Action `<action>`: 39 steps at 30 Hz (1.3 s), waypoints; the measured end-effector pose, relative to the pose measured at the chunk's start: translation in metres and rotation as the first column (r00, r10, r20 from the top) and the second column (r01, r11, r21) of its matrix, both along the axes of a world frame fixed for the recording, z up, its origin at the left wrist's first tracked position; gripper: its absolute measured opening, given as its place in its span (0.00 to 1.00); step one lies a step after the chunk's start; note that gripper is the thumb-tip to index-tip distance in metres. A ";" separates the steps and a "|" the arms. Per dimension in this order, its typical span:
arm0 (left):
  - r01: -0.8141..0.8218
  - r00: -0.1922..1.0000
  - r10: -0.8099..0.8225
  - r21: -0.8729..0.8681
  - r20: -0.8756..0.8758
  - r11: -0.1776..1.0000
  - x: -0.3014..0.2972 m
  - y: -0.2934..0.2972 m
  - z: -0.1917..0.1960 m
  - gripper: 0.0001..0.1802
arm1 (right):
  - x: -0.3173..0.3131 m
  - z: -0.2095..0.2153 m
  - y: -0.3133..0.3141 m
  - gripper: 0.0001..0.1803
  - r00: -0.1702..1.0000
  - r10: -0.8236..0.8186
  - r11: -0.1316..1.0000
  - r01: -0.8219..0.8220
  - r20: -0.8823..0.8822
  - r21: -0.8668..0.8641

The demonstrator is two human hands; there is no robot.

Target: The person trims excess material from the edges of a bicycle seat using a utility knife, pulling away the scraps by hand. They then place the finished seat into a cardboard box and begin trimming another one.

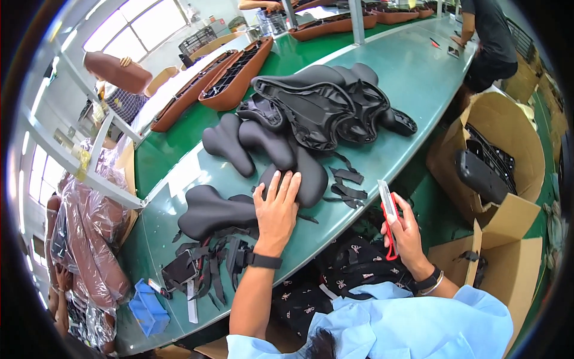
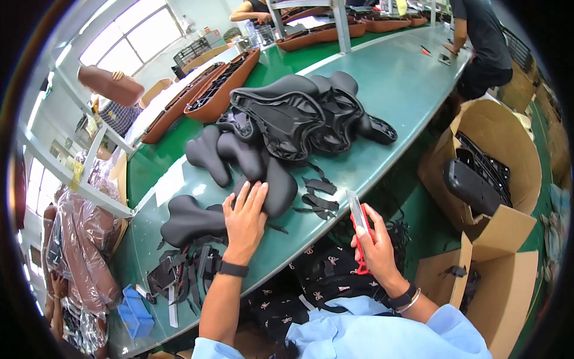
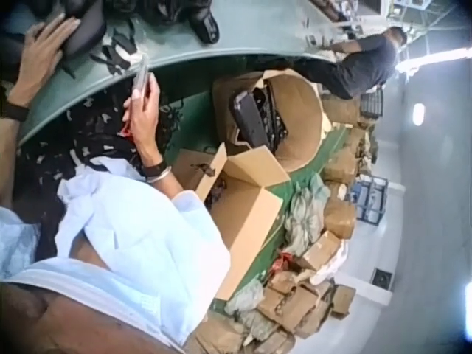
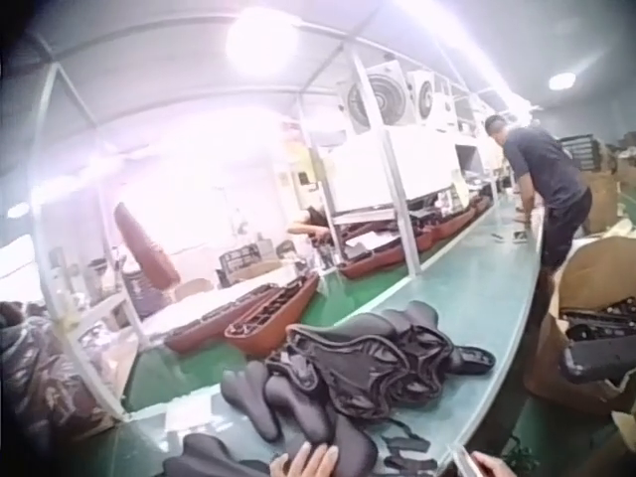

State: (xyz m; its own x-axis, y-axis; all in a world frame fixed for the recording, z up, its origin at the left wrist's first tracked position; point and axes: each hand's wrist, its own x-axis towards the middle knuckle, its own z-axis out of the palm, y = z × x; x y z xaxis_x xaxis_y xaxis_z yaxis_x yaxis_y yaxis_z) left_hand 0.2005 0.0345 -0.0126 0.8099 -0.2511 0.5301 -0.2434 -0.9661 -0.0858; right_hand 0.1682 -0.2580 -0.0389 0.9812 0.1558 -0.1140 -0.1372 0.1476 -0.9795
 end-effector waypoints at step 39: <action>-0.351 0.888 0.426 -0.855 -0.174 0.383 -0.122 -0.010 0.001 0.07 | 0.050 0.067 0.143 0.28 0.306 0.929 0.324 -0.406 0.206 -0.855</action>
